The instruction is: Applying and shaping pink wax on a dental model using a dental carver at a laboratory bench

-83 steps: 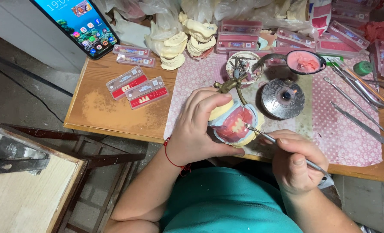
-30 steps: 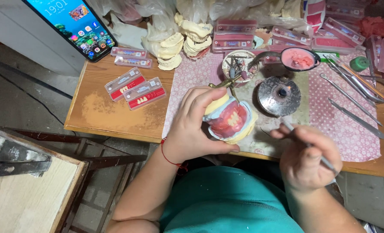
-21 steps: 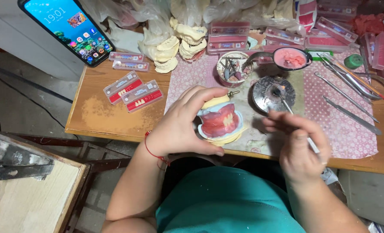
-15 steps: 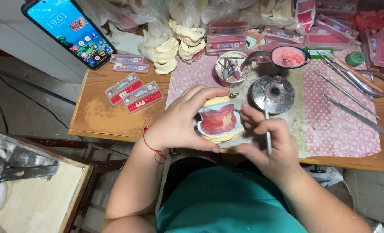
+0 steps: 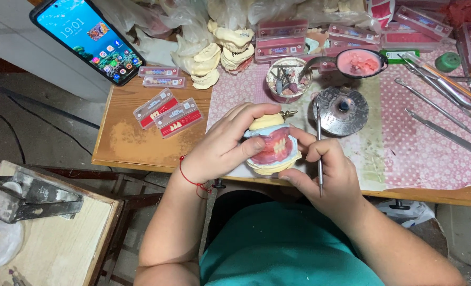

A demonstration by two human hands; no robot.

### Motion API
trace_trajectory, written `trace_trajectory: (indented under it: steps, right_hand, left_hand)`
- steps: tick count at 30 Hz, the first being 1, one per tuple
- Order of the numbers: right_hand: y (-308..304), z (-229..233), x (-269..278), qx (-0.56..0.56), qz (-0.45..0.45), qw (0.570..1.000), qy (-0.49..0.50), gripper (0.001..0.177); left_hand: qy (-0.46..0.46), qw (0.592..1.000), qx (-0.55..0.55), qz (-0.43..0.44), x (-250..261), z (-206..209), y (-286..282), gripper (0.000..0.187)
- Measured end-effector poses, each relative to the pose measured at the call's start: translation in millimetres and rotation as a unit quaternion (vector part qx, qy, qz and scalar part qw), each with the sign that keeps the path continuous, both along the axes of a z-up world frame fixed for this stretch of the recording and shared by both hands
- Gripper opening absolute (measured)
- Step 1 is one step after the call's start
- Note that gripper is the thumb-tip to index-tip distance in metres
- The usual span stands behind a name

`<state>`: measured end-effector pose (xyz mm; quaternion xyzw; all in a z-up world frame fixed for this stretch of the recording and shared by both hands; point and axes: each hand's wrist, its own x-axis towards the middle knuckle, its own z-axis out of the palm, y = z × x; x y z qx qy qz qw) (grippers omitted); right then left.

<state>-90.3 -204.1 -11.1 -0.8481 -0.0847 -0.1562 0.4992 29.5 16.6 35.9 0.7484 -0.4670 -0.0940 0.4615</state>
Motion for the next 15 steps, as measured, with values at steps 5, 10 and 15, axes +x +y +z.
trace_trajectory:
  steps: [5, 10, 15]
  right_hand:
    - [-1.4, -1.6, 0.4, -0.008, -0.01, 1.0, 0.019, 0.054]
    - [-2.2, -5.0, -0.4, -0.02, -0.011, 1.0, 0.014, 0.054]
    - [-1.6, -4.3, -0.9, -0.028, 0.001, 1.0, -0.013, 0.053]
  left_hand:
    - [0.0, 0.999, -0.001, 0.037, -2.6, -2.1, -4.1, 0.065]
    - [0.01, 0.999, -0.01, 0.045, -3.7, -5.8, -4.7, 0.064]
    - [0.071, 0.994, -0.041, 0.072, -5.2, -2.3, -9.0, 0.067]
